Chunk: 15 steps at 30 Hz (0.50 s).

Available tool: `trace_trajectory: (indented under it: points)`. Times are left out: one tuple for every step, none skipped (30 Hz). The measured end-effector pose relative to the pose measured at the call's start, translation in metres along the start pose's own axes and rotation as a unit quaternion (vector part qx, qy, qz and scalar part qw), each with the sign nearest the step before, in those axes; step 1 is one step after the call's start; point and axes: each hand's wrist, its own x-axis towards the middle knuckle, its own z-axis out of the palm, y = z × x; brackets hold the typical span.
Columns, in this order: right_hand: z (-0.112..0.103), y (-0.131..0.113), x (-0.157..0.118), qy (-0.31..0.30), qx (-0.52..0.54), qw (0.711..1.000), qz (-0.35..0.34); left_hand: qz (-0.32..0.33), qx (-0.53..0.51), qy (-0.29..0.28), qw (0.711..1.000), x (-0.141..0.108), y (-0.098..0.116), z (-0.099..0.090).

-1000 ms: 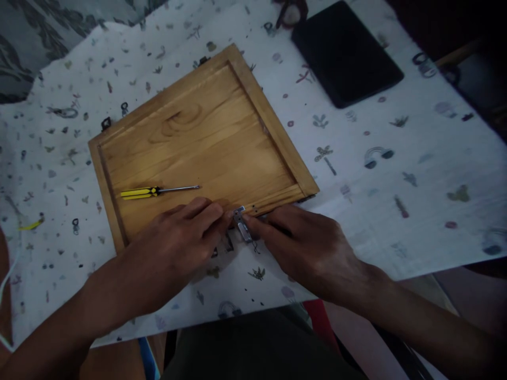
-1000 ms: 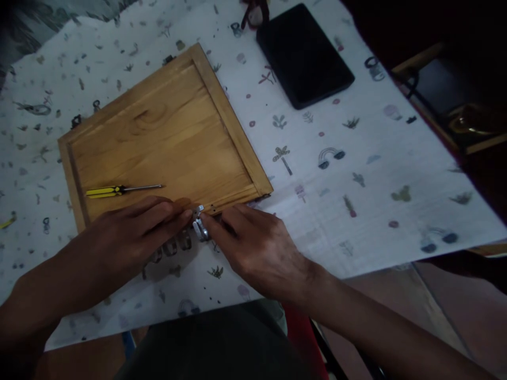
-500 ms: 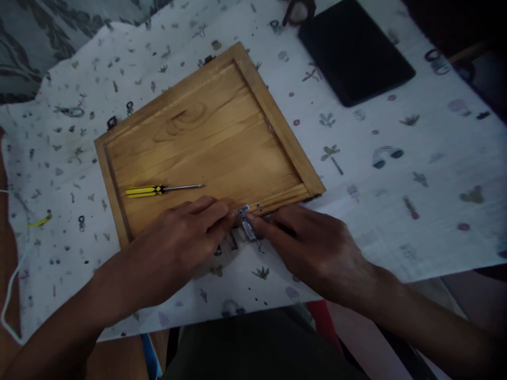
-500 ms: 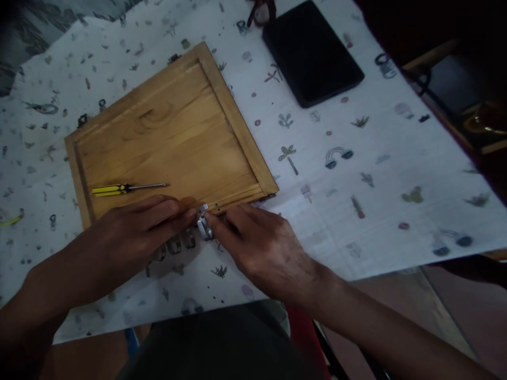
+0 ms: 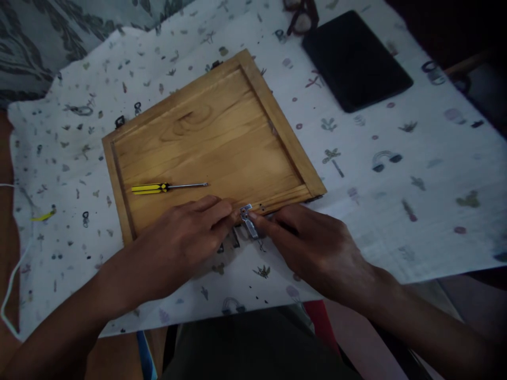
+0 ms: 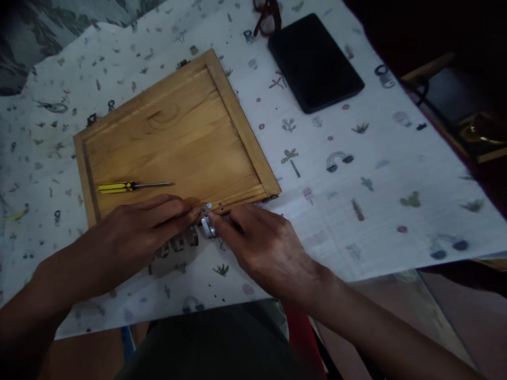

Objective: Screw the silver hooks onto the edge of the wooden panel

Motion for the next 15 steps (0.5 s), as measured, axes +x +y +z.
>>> trace_trajectory:
  points:
    - [-0.0005, -0.0001, 0.0007, -0.001, -0.002, 1.000, -0.002, 0.001, 0.003, 0.000, 1.000, 0.0003, 0.0002, 0.0000]
    - [-0.0007, -0.0002, 0.0012, -0.001, -0.004, 1.000, -0.001, 0.002, 0.004, 0.000, 1.000, 0.0006, 0.0004, -0.0001]
    - [-0.0005, -0.0003, 0.0014, -0.002, -0.005, 1.000, -0.001, 0.004, 0.006, 0.000, 1.000, 0.0009, 0.0006, -0.0003]
    - [-0.0001, -0.0003, 0.0013, -0.003, -0.004, 1.000, 0.000, 0.006, 0.006, 0.002, 1.000, 0.0012, 0.0007, -0.0005]
    - [0.0005, -0.0003, 0.0008, -0.005, -0.004, 1.000, 0.001, 0.009, 0.005, 0.004, 1.000, 0.0015, 0.0007, -0.0008]
    - [0.0013, -0.0002, 0.0001, -0.006, -0.002, 1.000, 0.000, 0.009, 0.003, 0.004, 1.000, 0.0016, 0.0007, -0.0010]
    - [0.0021, 0.0000, -0.0006, -0.006, 0.000, 1.000, -0.001, 0.008, 0.001, 0.001, 1.000, 0.0016, 0.0005, -0.0012]
    - [0.0027, 0.0003, -0.0014, -0.005, 0.002, 1.000, 0.001, 0.006, -0.002, -0.002, 1.000, 0.0015, 0.0003, -0.0012]
    - [0.0031, 0.0006, -0.0020, -0.005, 0.002, 1.000, 0.001, 0.003, -0.004, -0.004, 1.000, 0.0014, 0.0001, -0.0012]
    - [0.0031, 0.0009, -0.0023, -0.007, 0.001, 1.000, 0.000, 0.002, -0.004, -0.006, 1.000, 0.0013, -0.0001, -0.0011]
    - [0.0028, 0.0012, -0.0022, -0.009, 0.000, 1.000, -0.002, 0.002, -0.004, -0.006, 1.000, 0.0013, -0.0003, -0.0009]
    - [0.0021, 0.0015, -0.0019, -0.009, -0.001, 1.000, -0.006, 0.002, -0.004, -0.006, 1.000, 0.0013, -0.0004, -0.0006]
    - [0.0013, 0.0016, -0.0013, -0.008, -0.002, 1.000, -0.010, 0.002, -0.004, -0.004, 1.000, 0.0013, -0.0004, -0.0004]
    - [0.0004, 0.0016, -0.0006, -0.008, -0.002, 1.000, -0.015, 0.003, -0.004, -0.001, 1.000, 0.0014, -0.0005, -0.0002]
    - [-0.0005, 0.0016, 0.0002, -0.007, -0.002, 1.000, -0.020, 0.003, -0.005, -0.001, 1.000, 0.0015, -0.0005, 0.0001]
